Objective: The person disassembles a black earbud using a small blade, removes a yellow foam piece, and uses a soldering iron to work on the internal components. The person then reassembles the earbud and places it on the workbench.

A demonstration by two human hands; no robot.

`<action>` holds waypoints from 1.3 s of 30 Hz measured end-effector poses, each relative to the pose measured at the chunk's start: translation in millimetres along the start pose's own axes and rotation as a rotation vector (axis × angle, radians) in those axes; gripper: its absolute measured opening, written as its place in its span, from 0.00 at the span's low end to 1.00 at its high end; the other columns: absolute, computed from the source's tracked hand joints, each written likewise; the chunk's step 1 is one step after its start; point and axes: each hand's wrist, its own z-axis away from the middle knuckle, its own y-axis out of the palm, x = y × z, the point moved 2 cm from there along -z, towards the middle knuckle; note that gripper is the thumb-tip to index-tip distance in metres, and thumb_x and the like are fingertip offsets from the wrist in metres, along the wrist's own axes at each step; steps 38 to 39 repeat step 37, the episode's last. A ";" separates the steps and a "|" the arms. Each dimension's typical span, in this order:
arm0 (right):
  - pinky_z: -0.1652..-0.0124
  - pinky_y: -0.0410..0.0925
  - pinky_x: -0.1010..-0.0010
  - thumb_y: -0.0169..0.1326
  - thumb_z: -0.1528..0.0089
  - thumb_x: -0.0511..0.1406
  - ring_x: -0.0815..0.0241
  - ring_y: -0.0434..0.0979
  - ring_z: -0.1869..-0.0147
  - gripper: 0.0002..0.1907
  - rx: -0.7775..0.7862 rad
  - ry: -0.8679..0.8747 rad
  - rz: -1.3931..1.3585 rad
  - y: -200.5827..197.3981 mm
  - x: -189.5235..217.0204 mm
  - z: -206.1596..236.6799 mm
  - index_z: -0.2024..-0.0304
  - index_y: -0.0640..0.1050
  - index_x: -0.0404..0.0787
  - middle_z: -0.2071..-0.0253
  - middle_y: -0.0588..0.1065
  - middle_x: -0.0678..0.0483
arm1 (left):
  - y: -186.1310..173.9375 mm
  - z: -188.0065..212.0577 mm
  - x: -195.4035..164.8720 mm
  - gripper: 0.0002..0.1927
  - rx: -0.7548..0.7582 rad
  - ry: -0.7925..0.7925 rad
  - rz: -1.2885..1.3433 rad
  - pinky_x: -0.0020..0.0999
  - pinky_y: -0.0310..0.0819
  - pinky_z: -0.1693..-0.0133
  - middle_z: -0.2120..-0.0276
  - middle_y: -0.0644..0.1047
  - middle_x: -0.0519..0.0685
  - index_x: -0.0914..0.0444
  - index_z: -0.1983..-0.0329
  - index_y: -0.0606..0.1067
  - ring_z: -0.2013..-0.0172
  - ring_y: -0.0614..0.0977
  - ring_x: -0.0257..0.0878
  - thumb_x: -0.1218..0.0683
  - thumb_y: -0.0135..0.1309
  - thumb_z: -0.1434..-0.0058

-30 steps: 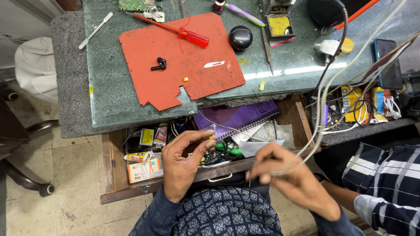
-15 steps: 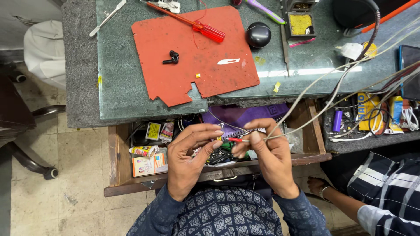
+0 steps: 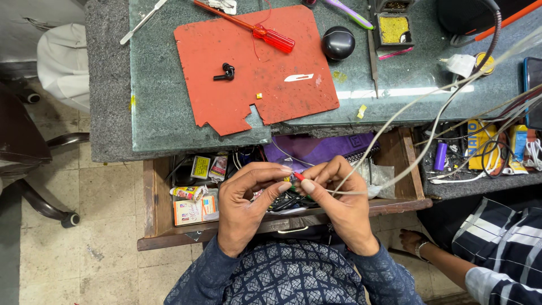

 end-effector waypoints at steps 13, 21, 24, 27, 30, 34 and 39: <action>0.54 0.73 0.76 0.59 0.36 0.28 0.67 0.79 0.56 0.07 0.000 0.070 0.080 15.2 3.1 0.9 0.55 0.78 0.33 0.58 0.78 0.53 | -3.1 0.9 -0.4 0.08 -0.018 -0.002 -0.018 0.25 0.80 0.57 0.59 0.82 0.48 0.65 0.56 0.83 0.59 0.83 0.33 0.64 0.63 0.39; 0.60 0.65 0.78 0.60 0.37 0.29 0.69 0.72 0.60 0.04 -0.064 0.139 0.229 17.5 18.2 -2.2 0.61 0.83 0.33 0.60 0.75 0.57 | 3.5 2.3 -12.2 0.12 -0.044 0.178 -0.224 0.26 0.81 0.60 0.63 0.81 0.47 0.62 0.55 0.84 0.61 0.84 0.34 0.65 0.63 0.41; 0.58 0.65 0.77 0.61 0.38 0.29 0.69 0.73 0.58 0.04 -0.035 0.146 0.205 15.7 20.0 -5.3 0.63 0.83 0.33 0.61 0.76 0.56 | 5.0 2.7 -15.9 0.13 -0.028 0.201 -0.262 0.27 0.83 0.60 0.63 0.80 0.47 0.61 0.54 0.83 0.61 0.84 0.34 0.66 0.63 0.41; 0.58 0.67 0.77 0.62 0.40 0.29 0.68 0.75 0.59 0.04 0.015 0.220 0.149 8.9 20.7 -8.1 0.64 0.83 0.32 0.63 0.77 0.56 | 6.4 2.5 -18.6 0.14 -0.008 0.236 -0.326 0.27 0.83 0.60 0.63 0.80 0.47 0.61 0.53 0.83 0.62 0.84 0.35 0.66 0.63 0.41; 0.59 0.66 0.75 0.62 0.41 0.27 0.67 0.74 0.60 0.03 0.049 0.312 0.100 0.1 21.6 -10.8 0.65 0.84 0.31 0.63 0.76 0.55 | 9.0 3.6 -19.3 0.15 0.013 0.281 -0.408 0.27 0.80 0.60 0.64 0.80 0.47 0.61 0.52 0.83 0.62 0.83 0.35 0.65 0.64 0.43; 0.56 0.69 0.75 0.60 0.39 0.27 0.67 0.77 0.58 0.03 0.013 0.226 0.058 2.7 22.4 -6.8 0.65 0.83 0.32 0.61 0.78 0.54 | 8.9 5.4 -7.4 0.20 0.032 0.095 -0.261 0.25 0.82 0.59 0.61 0.81 0.46 0.61 0.46 0.80 0.61 0.86 0.34 0.65 0.63 0.42; 0.56 0.70 0.75 0.60 0.38 0.28 0.67 0.77 0.58 0.03 -0.084 0.177 0.074 12.2 19.3 -2.2 0.63 0.82 0.32 0.60 0.79 0.54 | 10.3 5.1 9.8 0.19 0.026 -0.035 0.079 0.29 0.83 0.54 0.56 0.79 0.50 0.61 0.45 0.80 0.55 0.83 0.37 0.67 0.64 0.40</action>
